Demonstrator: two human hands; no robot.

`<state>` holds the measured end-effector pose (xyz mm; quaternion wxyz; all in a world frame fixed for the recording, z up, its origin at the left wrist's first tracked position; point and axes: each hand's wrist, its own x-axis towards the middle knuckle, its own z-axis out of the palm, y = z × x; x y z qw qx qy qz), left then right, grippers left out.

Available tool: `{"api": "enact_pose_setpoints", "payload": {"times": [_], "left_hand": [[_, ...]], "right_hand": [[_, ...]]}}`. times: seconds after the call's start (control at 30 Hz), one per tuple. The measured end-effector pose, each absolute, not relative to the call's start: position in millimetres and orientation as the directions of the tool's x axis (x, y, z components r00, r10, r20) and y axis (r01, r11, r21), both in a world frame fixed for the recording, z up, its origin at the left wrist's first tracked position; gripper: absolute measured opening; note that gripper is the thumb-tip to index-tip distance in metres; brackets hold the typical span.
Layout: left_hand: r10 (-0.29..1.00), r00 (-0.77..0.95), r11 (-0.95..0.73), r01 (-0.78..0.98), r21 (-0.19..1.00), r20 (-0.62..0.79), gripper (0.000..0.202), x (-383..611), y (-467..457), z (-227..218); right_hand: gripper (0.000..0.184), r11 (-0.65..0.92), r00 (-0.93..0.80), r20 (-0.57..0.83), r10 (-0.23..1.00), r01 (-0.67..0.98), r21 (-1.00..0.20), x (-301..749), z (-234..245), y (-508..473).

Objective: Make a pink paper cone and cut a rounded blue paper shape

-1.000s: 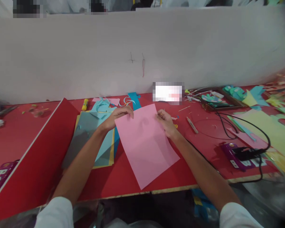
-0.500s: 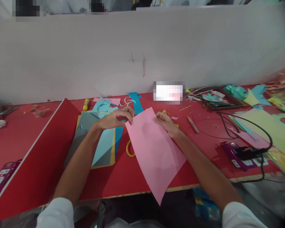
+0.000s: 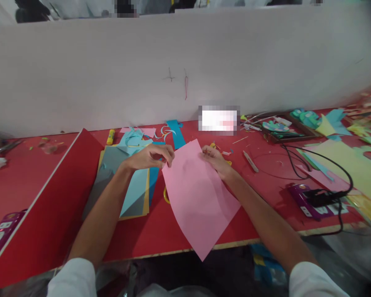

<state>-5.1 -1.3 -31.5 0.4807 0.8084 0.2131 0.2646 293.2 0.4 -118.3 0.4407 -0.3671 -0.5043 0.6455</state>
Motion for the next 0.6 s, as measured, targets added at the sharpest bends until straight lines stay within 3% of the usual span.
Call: {"api": "enact_pose_setpoints", "payload": {"times": [0.13, 0.27, 0.4, 0.6], "left_hand": [[0.647, 0.719, -0.428, 0.069, 0.901, 0.253, 0.028, -2.8, -0.5, -34.8], [0.823, 0.501, -0.361, 0.100, 0.927, 0.267, 0.032, 7.2, -1.1, -41.4], [0.891, 0.405, -0.283, 0.146, 0.948, 0.204, 0.030, 20.1, -4.3, -44.2], [0.921, 0.371, -0.204, 0.204, 0.958, 0.117, 0.033, 34.1, -8.1, -41.9]], "right_hand": [[0.052, -0.061, -0.301, -0.001, 0.954, -0.188, -0.980, 291.0, -120.7, 2.3], [0.039, 0.206, -0.115, 0.210, 0.971, -0.045, -0.978, 286.7, -122.8, -0.6], [0.022, 0.398, 0.000, 0.405, 0.914, 0.184, -0.899, 282.6, -120.7, -11.6], [0.025, 0.551, -0.049, 0.590, 0.806, 0.426, -0.717, 276.2, -119.9, -25.4]]}}
